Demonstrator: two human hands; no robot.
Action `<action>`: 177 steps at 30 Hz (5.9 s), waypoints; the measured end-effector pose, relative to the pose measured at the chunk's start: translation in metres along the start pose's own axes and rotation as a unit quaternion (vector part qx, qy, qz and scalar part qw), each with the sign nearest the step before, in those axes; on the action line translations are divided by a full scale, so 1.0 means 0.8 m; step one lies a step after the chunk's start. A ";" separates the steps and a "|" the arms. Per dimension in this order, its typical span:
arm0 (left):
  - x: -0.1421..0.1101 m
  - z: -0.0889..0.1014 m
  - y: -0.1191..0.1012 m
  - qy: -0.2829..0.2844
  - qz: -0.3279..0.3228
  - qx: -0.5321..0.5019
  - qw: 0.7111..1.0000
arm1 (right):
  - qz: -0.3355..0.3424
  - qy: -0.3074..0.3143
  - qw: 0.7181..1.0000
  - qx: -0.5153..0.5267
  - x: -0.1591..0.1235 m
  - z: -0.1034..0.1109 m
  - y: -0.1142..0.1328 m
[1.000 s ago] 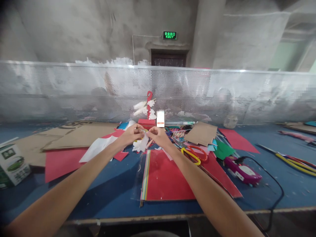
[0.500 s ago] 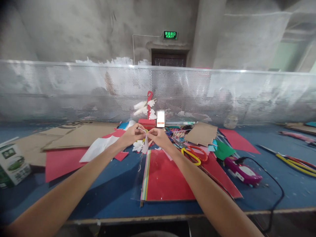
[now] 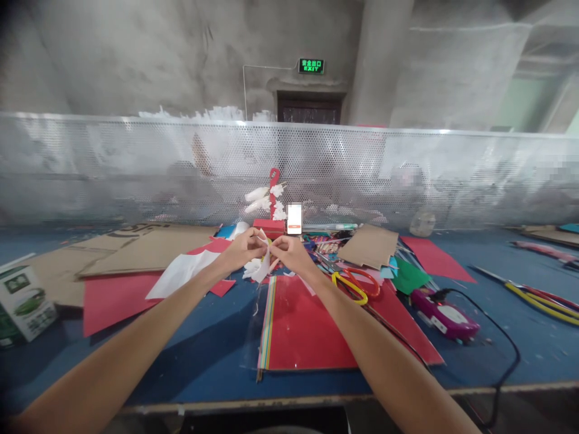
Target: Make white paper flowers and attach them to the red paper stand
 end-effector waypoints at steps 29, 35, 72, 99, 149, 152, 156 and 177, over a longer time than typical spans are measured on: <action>0.007 0.002 0.012 0.002 -0.034 0.026 0.999 | -0.006 0.000 0.999 0.036 0.005 0.004 -0.008; 0.004 0.002 0.009 0.008 -0.037 0.050 0.998 | 0.021 0.014 1.000 -0.012 0.002 0.002 -0.006; 0.008 0.002 0.006 0.007 -0.025 0.016 1.000 | 0.019 0.001 1.000 -0.009 0.000 0.005 0.001; 0.004 0.008 0.016 -0.048 -0.073 0.333 0.939 | 0.078 -0.015 0.980 -0.183 0.000 0.015 -0.010; 0.009 0.033 0.026 0.015 0.087 -0.032 0.996 | -0.020 0.215 0.951 -0.223 0.001 0.083 -0.010; 0.009 0.022 0.024 0.015 0.081 -0.035 0.996 | 0.035 0.188 0.977 -0.094 0.000 0.051 0.001; 0.010 0.015 0.024 0.018 0.073 -0.007 0.997 | 0.035 0.075 0.996 -0.034 0.004 0.020 -0.004; 0.006 0.020 0.018 0.164 -0.041 0.195 0.966 | 0.071 0.125 0.984 -0.106 0.006 0.022 -0.020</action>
Point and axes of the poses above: each hand's wrist, its own x-axis towards the middle knuckle, its own z-axis out of the back of the hand, y = z × x, the point moved 2 cm from there along x, towards the middle knuckle, and after that the axes turned 4 degrees about -x, right-handed, at the moved point
